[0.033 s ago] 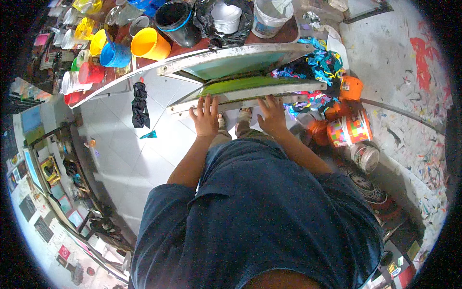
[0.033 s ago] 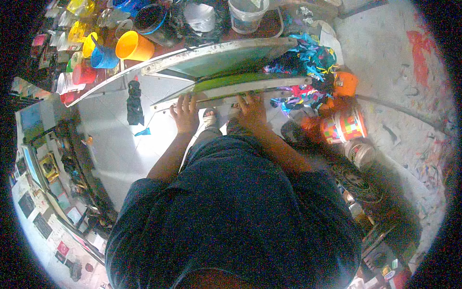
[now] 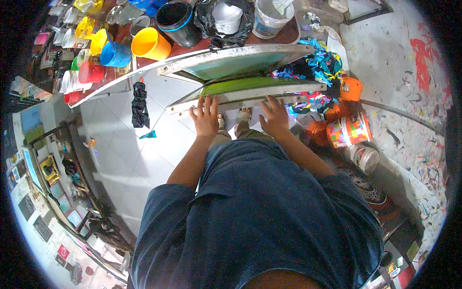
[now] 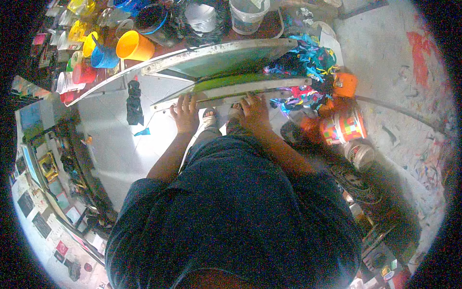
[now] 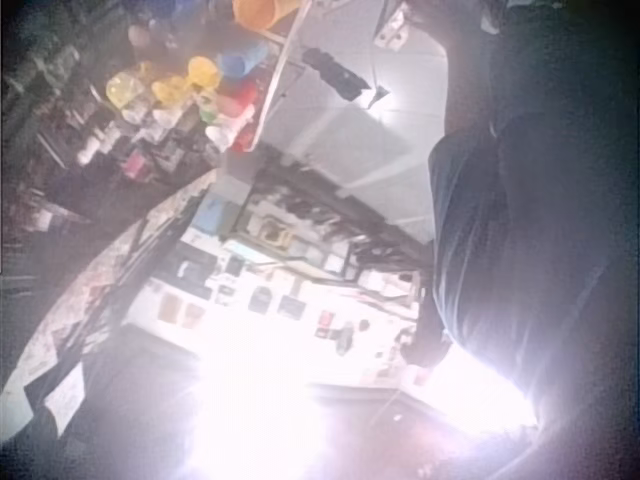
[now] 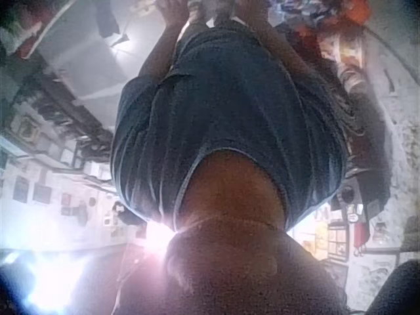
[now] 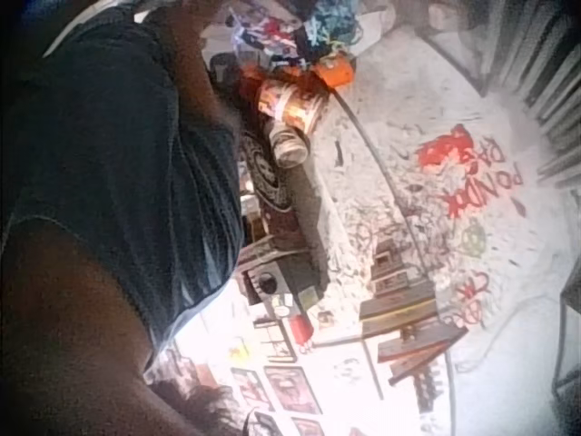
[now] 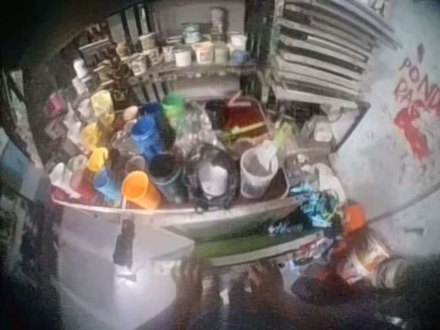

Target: The person retrieves a screen printing frame and positions it over a t-shirt. Using a squeegee, the person repeatedly pulls ink across the screen to transfer a logo onto the shirt. The person lifts the screen between passes to check the print.

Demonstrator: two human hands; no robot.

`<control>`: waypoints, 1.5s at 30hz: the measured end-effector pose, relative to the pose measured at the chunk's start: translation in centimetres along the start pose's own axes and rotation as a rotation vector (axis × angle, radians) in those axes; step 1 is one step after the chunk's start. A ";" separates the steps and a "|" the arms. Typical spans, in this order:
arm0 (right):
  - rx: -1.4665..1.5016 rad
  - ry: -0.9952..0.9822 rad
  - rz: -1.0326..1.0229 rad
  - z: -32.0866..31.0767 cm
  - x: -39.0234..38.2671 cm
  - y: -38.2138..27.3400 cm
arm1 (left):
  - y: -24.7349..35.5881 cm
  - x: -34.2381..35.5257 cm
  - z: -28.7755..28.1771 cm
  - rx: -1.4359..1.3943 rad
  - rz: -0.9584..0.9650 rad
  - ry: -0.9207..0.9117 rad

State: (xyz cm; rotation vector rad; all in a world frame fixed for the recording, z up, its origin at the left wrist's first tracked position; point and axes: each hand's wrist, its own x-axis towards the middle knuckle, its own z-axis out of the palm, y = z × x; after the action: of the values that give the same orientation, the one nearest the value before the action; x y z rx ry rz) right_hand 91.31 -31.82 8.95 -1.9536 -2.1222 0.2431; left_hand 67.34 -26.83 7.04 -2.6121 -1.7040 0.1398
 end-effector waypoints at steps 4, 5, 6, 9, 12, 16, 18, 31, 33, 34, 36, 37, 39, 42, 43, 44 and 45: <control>0.257 0.100 0.101 -5.4 2.8 0.6 | 0.1 -0.1 0.6 -0.038 -0.015 0.010; 0.140 0.284 0.039 -6.2 5.1 0.7 | 0.2 -0.2 0.6 -0.018 -0.008 0.016; 0.151 0.306 0.018 -5.9 7.4 1.4 | 0.3 -0.2 0.4 0.002 -0.003 0.027; 0.057 0.196 -0.121 -4.0 14.6 4.4 | 0.2 1.2 -0.1 -0.049 -0.008 -0.009; -0.127 -0.001 -0.098 -2.2 17.2 5.5 | -0.1 2.2 -1.0 -0.034 -0.010 -0.025; -0.237 -0.051 -0.081 -1.5 17.4 4.6 | 0.2 2.9 -2.7 0.002 -0.029 -0.109; -0.248 -0.131 -0.062 -1.2 17.8 4.1 | 0.1 2.9 -2.6 0.009 -0.019 -0.109; -0.109 -0.419 -0.146 -6.3 15.8 1.9 | 0.4 2.3 -0.7 -0.079 -0.026 -0.103; -0.169 -0.435 -0.123 -10.5 15.6 0.8 | 0.4 2.7 -1.1 -0.086 -0.021 -0.137; -0.202 -0.441 -0.110 -13.0 15.5 0.2 | 0.5 2.6 -1.4 -0.080 -0.018 -0.165; -0.226 -0.411 -0.096 -18.1 15.4 -1.1 | 0.7 2.5 -1.9 -0.076 -0.028 -0.171; -0.236 -0.368 -0.115 -20.2 15.1 -1.5 | 0.8 2.4 -1.5 -0.078 -0.040 -0.152; -0.223 -0.279 -0.123 -23.3 14.5 -0.9 | 0.8 2.7 -1.5 -0.084 -0.039 -0.137; -0.300 -0.109 -0.114 -30.3 13.7 -1.7 | 0.6 3.0 -0.6 -0.078 -0.012 -0.115; -0.339 -0.044 -0.159 -32.9 13.6 -2.1 | 0.7 3.0 -1.6 -0.076 -0.031 -0.098; -0.382 0.022 -0.199 -35.5 13.3 -2.5 | 0.8 3.1 -1.8 -0.095 -0.030 -0.071; -0.429 0.087 -0.239 -37.3 13.1 -2.5 | 0.6 3.2 -1.6 -0.117 -0.029 -0.043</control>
State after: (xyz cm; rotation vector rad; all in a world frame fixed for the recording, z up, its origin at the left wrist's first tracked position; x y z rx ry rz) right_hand 98.83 -20.62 46.23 -1.8410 -2.4738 -0.3631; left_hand 69.35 -24.08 8.37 -2.6830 -1.8172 0.0999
